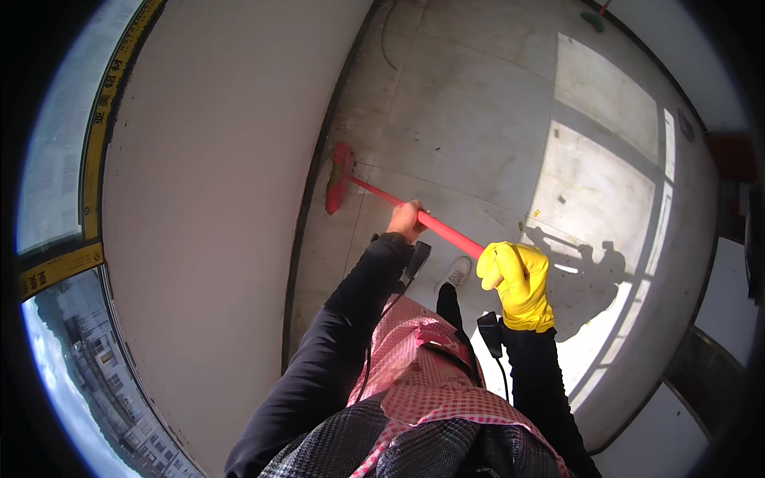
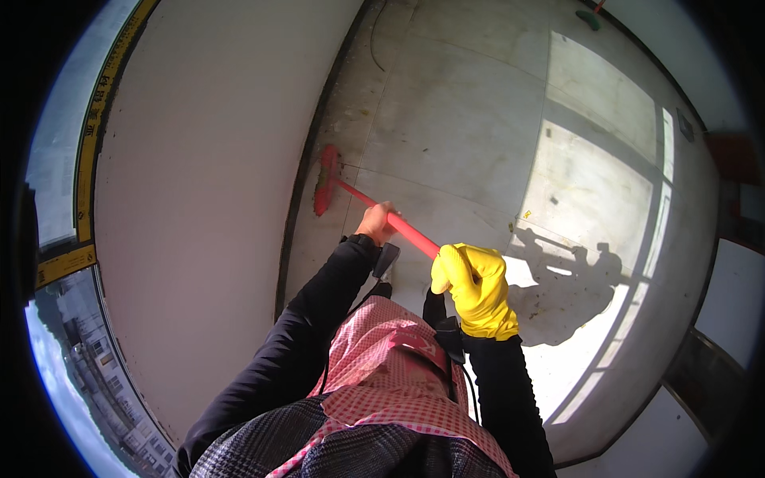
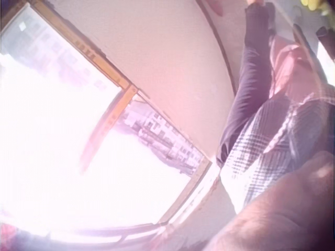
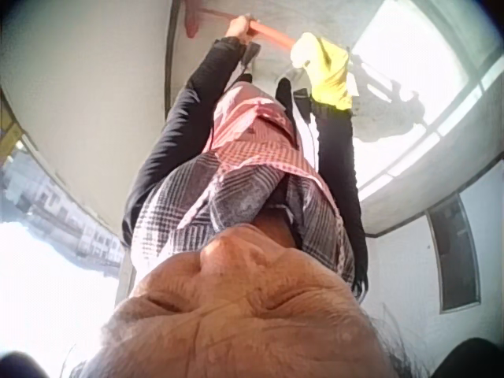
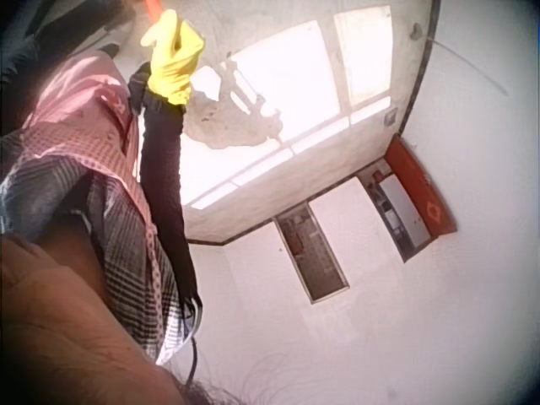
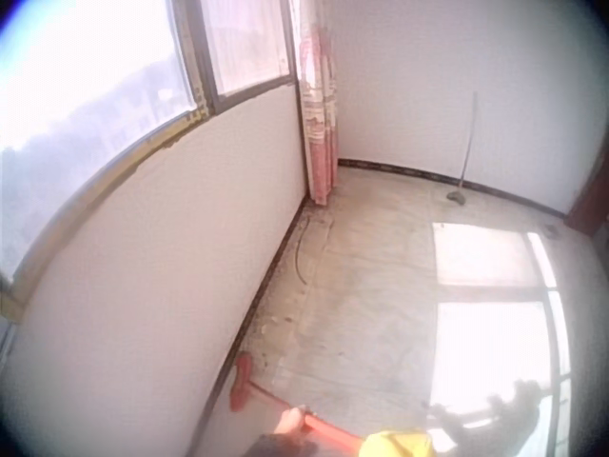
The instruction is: The person scrapes debris from a window frame using a small tool while holding a curtain aside, then sweeps the tiled floor with a broom. The person moves the curtain to access the window track and later sweeps near the curtain and along the walls.
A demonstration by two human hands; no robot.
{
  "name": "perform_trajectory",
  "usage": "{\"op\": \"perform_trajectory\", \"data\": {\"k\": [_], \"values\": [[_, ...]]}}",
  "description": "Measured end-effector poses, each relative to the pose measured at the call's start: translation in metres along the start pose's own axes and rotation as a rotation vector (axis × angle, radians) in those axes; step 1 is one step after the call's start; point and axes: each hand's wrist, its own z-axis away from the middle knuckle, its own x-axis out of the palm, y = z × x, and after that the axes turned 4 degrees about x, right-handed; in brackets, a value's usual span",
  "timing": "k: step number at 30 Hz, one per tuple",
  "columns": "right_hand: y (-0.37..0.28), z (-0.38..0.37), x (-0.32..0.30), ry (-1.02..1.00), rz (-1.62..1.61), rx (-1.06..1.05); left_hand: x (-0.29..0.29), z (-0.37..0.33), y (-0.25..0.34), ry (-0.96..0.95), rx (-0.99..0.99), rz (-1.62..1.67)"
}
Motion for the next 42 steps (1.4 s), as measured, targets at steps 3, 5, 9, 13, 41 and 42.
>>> {"op": "perform_trajectory", "data": {"k": [3,5,9,13,41,42], "values": [[-0.031,0.042,-0.012,0.193,0.143,-0.17,0.061,0.031,-0.032,-0.116,-0.118,-0.12],[-0.061,0.073,-0.022,0.306,0.169,-0.17,0.101,0.064,-0.065,-0.183,-0.21,-0.178],[-0.117,0.118,-0.022,0.461,0.414,-0.168,0.172,0.13,-0.106,-0.539,-0.418,-0.133],[-0.162,0.135,-0.027,0.224,0.733,-0.536,0.206,0.19,-0.113,-0.678,-0.513,-0.021],[-0.117,0.21,-0.122,0.348,0.769,-0.213,0.276,0.186,-0.256,-0.763,-0.63,-0.367],[-0.126,0.216,-0.125,0.338,0.784,-0.255,0.28,0.197,-0.256,-0.779,-0.661,-0.318]]}}
